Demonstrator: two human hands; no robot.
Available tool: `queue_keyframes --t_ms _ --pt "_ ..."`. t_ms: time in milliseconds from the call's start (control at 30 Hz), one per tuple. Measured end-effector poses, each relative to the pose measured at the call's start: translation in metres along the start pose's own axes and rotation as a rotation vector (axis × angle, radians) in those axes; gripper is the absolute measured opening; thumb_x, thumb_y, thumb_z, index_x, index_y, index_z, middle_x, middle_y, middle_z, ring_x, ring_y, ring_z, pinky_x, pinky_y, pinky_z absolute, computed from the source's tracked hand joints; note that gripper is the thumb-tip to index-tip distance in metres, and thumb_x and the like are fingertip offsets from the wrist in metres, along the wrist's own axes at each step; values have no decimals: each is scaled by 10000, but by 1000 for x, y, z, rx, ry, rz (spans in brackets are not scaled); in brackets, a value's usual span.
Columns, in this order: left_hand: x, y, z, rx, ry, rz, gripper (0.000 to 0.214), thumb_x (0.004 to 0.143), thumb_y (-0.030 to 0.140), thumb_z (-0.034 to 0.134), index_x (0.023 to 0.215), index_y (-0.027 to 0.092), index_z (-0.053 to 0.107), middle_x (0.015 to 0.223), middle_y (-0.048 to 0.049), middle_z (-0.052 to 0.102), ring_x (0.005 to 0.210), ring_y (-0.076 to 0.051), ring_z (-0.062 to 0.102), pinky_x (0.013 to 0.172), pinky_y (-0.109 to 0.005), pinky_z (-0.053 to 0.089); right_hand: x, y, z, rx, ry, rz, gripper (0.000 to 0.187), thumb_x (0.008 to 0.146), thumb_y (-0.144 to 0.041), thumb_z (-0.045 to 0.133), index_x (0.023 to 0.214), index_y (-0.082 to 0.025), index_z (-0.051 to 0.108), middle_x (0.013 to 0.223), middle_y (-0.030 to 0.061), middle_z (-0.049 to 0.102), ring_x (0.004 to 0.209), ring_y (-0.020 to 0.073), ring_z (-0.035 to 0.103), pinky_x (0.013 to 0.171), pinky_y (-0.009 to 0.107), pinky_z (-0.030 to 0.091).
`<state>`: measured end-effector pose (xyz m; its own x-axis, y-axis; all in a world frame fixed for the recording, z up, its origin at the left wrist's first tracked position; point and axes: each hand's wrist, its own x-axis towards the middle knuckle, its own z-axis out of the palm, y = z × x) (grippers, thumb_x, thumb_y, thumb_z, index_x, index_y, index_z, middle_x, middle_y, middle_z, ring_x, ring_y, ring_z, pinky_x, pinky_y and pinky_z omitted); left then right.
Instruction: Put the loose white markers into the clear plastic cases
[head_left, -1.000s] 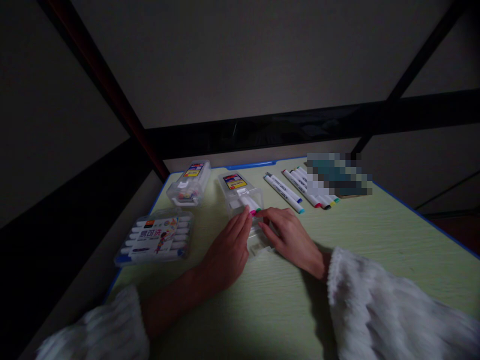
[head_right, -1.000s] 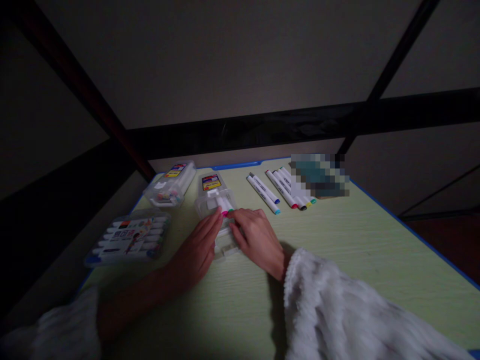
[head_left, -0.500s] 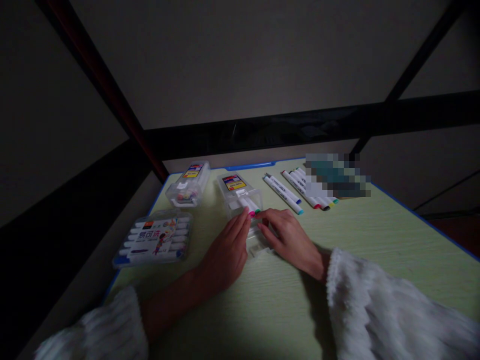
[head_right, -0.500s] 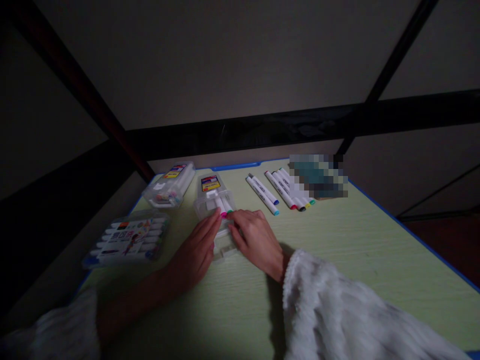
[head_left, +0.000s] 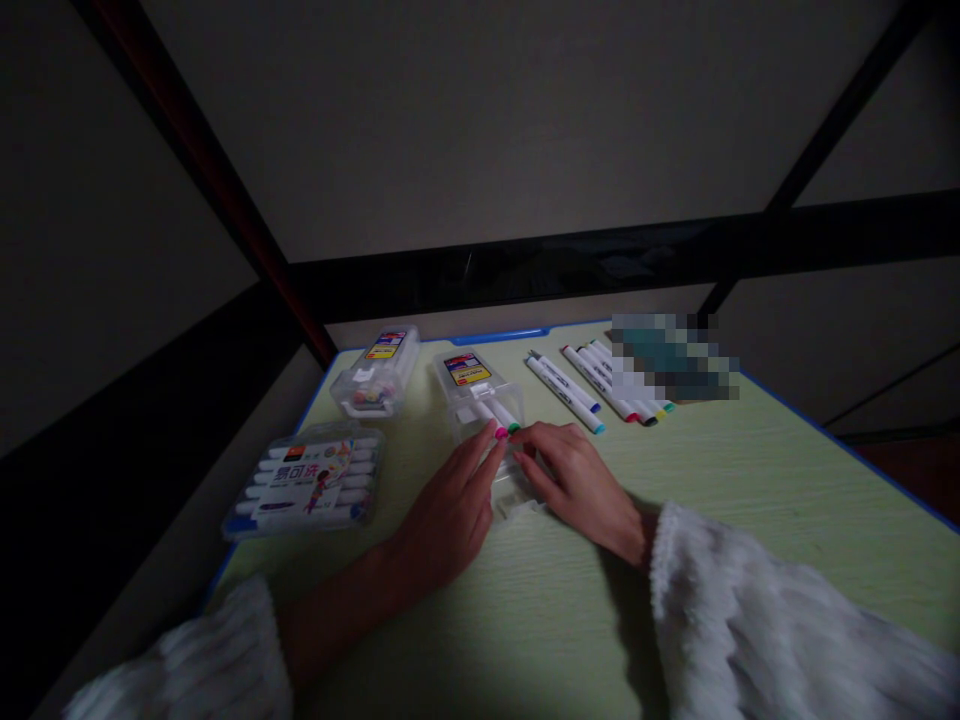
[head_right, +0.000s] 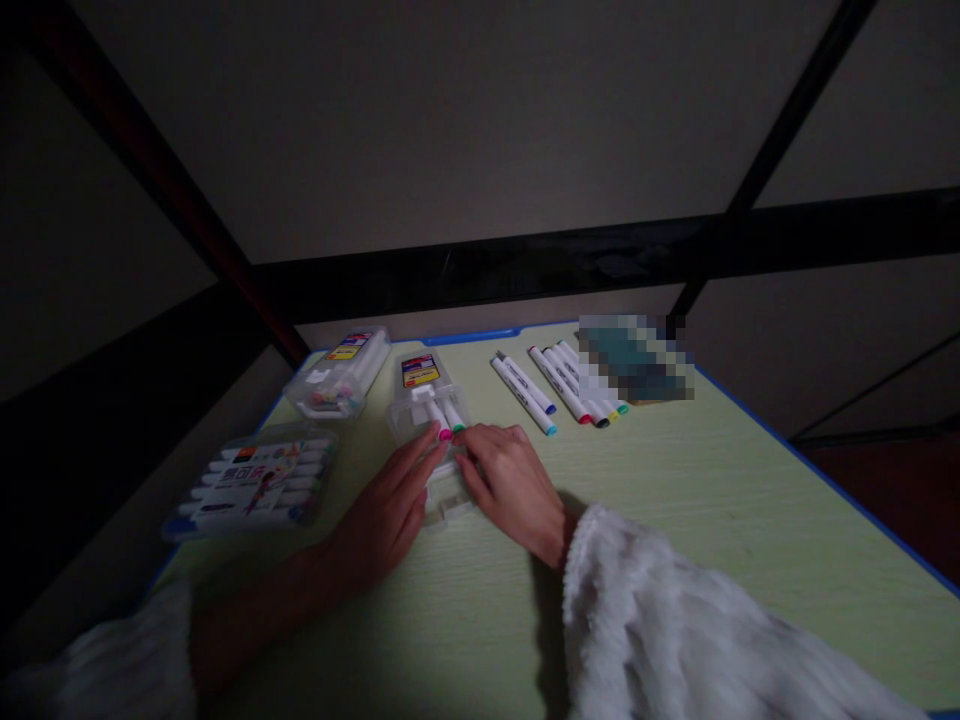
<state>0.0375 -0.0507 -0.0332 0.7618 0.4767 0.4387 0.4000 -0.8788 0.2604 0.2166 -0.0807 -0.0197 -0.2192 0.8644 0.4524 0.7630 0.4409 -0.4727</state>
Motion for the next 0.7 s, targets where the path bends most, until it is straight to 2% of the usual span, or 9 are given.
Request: queue_keyframes --t_ms 133,700 --pt "1 3 -4 8 -48 -28 565 778 -11 311 1337 63 295 1420 -197 285 1324 -244 270 1074 -422 313 0 1 1 -3 -1 -8 143 869 -156 414 901 -159 553 779 44 619 732 174 564 692 303 368" --pt "0 5 -5 12 -22 -30 499 812 9 296 1308 62 307 1384 -209 313 1318 -242 275 1065 -426 333 -1 2 1 37 24 -36 252 866 -140 420 1085 -162 542 849 57 636 775 184 571 712 321 372"
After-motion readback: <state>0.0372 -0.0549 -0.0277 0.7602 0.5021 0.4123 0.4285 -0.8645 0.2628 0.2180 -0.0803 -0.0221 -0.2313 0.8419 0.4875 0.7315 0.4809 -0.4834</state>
